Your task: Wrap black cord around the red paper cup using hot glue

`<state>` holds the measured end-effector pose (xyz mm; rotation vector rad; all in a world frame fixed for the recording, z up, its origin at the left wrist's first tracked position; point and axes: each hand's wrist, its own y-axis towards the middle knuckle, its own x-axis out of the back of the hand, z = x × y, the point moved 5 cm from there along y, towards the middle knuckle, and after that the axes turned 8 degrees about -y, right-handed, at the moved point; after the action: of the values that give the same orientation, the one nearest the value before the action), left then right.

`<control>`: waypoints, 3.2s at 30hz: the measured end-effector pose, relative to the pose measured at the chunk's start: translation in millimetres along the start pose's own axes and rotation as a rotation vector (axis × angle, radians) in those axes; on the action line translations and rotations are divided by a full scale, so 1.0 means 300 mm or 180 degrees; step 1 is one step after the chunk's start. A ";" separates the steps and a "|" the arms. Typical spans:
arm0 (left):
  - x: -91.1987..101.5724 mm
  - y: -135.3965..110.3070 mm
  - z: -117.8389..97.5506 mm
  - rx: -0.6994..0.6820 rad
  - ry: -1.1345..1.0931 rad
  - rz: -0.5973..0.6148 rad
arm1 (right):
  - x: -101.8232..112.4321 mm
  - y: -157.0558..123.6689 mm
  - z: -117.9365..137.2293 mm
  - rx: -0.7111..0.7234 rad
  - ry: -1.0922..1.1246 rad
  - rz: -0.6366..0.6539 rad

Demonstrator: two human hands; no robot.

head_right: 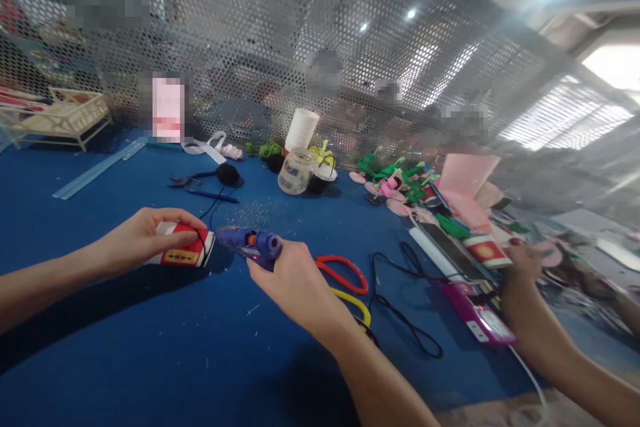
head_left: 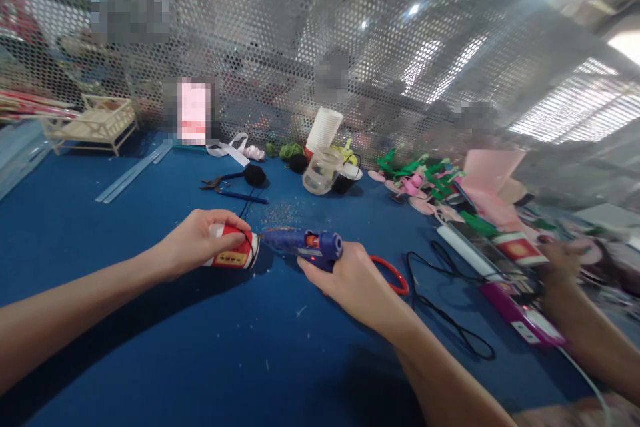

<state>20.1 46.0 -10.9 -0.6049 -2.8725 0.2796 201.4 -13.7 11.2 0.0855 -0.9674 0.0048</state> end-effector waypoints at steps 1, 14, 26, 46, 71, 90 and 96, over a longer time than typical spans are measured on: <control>0.000 0.000 0.000 -0.0013 0.0005 0.0006 | -0.002 0.002 -0.001 0.0006 0.0026 0.0023; 0.000 0.003 0.002 -0.0004 -0.0033 -0.0002 | 0.015 -0.026 0.018 0.0112 -0.0169 0.0030; 0.003 0.004 0.008 0.0019 -0.0118 -0.0033 | 0.011 -0.030 -0.008 -0.0266 0.0292 0.0313; -0.013 -0.030 -0.038 -0.0839 0.0177 -0.0011 | -0.027 0.222 -0.243 -0.0967 -0.0423 -0.0443; -0.015 -0.041 -0.055 -0.1117 0.0152 -0.0061 | -0.101 0.176 0.092 0.0396 0.2580 0.0299; -0.026 -0.036 -0.038 -0.0732 -0.0278 0.0073 | -0.061 0.179 0.079 0.0699 0.1592 -0.0296; -0.023 -0.054 -0.051 -0.0851 -0.0303 0.0064 | -0.056 0.172 0.090 0.0571 0.1484 -0.0225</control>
<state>23.6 30.7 6.4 -0.6827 -3.0222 -0.0780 167.5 36.3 16.3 0.2716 -0.4958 0.0445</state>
